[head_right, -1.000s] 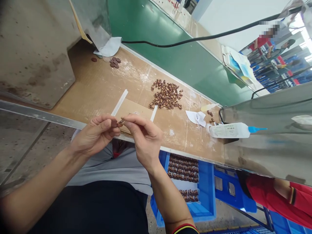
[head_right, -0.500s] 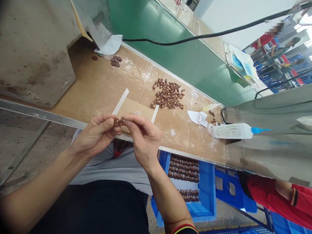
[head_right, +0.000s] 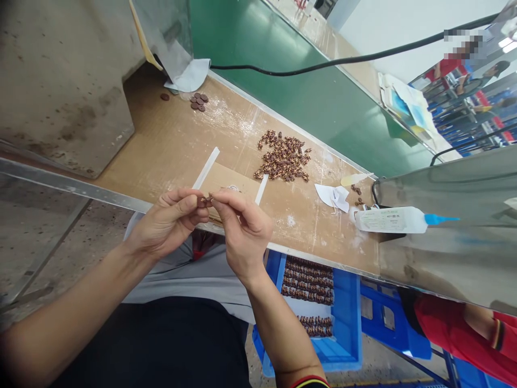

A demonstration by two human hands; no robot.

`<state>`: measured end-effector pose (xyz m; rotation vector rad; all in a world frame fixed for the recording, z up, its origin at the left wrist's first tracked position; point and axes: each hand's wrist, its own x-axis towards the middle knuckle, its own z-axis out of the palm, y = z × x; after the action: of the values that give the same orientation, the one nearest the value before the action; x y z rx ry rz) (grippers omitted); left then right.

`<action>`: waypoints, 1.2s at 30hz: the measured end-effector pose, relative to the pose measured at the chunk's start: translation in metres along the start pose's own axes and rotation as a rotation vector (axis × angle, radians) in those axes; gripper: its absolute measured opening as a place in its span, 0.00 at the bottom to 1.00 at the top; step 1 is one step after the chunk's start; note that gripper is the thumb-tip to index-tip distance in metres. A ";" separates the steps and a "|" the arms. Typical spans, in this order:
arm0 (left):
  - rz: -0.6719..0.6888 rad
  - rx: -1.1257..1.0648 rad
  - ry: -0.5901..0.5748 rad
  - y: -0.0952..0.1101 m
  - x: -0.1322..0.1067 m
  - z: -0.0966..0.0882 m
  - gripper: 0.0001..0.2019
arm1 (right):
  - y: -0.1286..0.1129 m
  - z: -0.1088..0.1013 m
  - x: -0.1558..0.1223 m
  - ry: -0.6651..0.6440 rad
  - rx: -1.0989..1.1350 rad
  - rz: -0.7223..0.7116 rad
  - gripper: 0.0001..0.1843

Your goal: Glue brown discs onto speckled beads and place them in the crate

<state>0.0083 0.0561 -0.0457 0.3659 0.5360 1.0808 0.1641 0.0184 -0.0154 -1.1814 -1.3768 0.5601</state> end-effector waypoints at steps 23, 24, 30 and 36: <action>-0.036 0.045 0.027 0.001 0.002 0.006 0.14 | 0.010 -0.014 0.006 -0.033 -0.197 -0.237 0.10; -0.038 0.048 0.030 0.001 0.002 0.006 0.14 | 0.010 -0.014 0.006 -0.033 -0.219 -0.249 0.10; -0.038 0.060 0.017 -0.001 0.003 0.005 0.13 | 0.007 -0.014 0.007 -0.043 -0.231 -0.322 0.13; -0.040 0.089 0.036 -0.002 0.003 0.007 0.13 | 0.012 -0.018 0.005 -0.050 -0.260 -0.298 0.12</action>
<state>0.0149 0.0577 -0.0423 0.4126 0.6223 1.0286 0.1852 0.0217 -0.0202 -1.1428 -1.6693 0.2036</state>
